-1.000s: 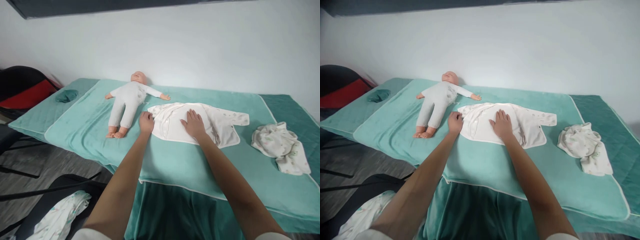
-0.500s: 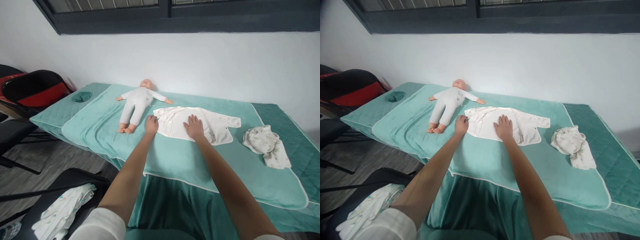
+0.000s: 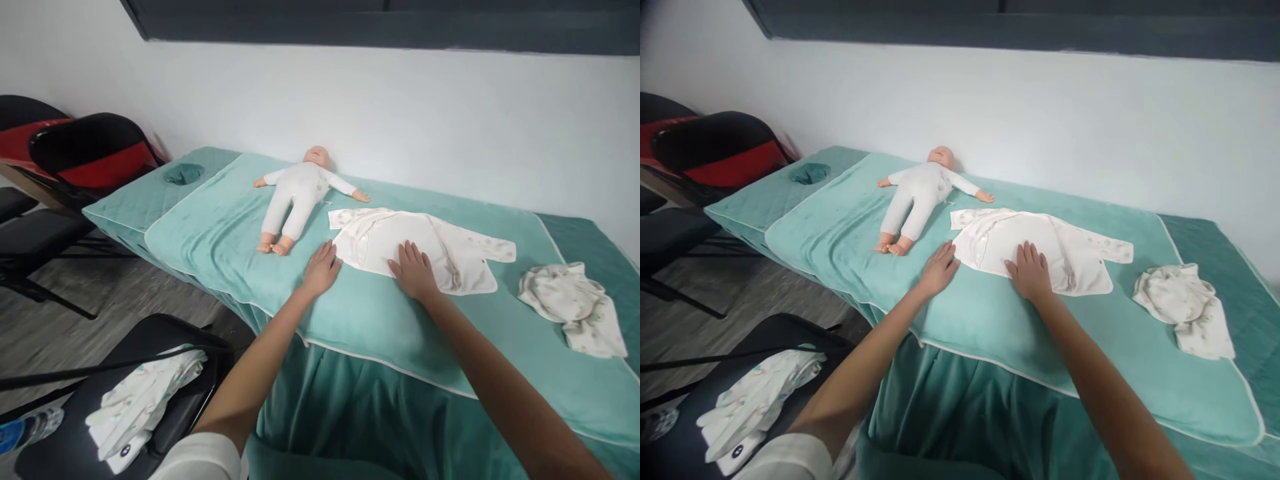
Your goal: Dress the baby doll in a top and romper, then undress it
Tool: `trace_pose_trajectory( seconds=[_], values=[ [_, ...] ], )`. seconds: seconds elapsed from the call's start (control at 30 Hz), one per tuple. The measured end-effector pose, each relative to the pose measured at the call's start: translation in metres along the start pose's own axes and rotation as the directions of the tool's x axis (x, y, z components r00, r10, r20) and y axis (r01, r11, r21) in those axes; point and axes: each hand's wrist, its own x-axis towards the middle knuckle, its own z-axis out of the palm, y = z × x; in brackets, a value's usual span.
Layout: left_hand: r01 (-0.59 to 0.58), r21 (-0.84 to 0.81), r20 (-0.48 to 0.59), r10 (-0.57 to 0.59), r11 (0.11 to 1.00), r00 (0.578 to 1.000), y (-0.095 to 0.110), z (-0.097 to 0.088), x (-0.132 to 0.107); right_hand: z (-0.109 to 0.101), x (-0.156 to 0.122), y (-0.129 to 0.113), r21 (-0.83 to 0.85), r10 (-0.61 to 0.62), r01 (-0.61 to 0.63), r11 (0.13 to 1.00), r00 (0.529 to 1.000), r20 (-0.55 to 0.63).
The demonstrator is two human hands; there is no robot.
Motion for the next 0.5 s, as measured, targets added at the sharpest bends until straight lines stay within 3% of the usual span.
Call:
trace_pose_trajectory(
  seconds=[0.1,0.13,0.2,0.27,0.33,0.4,0.5],
  values=[
    [-0.019,-0.129,0.183,0.042,0.991,0.982,0.001,-0.034,-0.012,-0.008,-0.002,0.001,0.117,-0.151,0.146,0.982,0.988,0.037],
    [-0.042,-0.168,0.174,0.071,0.985,0.982,-0.001,-0.050,-0.011,-0.011,0.004,-0.001,0.175,-0.180,0.173,0.969,0.983,0.024],
    [-0.065,-0.197,0.017,0.070,0.978,0.997,-0.013,-0.084,0.000,-0.018,0.028,-0.012,0.310,-0.195,0.190,0.932,0.981,-0.012],
    [-0.041,-0.177,-0.204,0.004,0.983,0.979,-0.036,-0.114,0.023,-0.021,0.068,-0.034,0.445,-0.155,0.148,0.883,0.988,-0.021],
    [0.043,-0.160,-0.376,-0.101,0.986,0.921,-0.066,-0.134,0.051,-0.019,0.120,-0.063,0.541,-0.121,0.104,0.834,0.993,-0.003],
    [0.160,-0.201,-0.379,-0.227,0.966,0.897,-0.094,-0.142,0.077,-0.013,0.178,-0.094,0.591,-0.115,0.102,0.800,0.993,-0.014],
    [0.274,-0.314,-0.228,-0.353,0.909,0.907,-0.121,-0.145,0.103,0.000,0.263,-0.134,0.518,-0.080,0.086,0.851,0.996,-0.034]
  ],
)
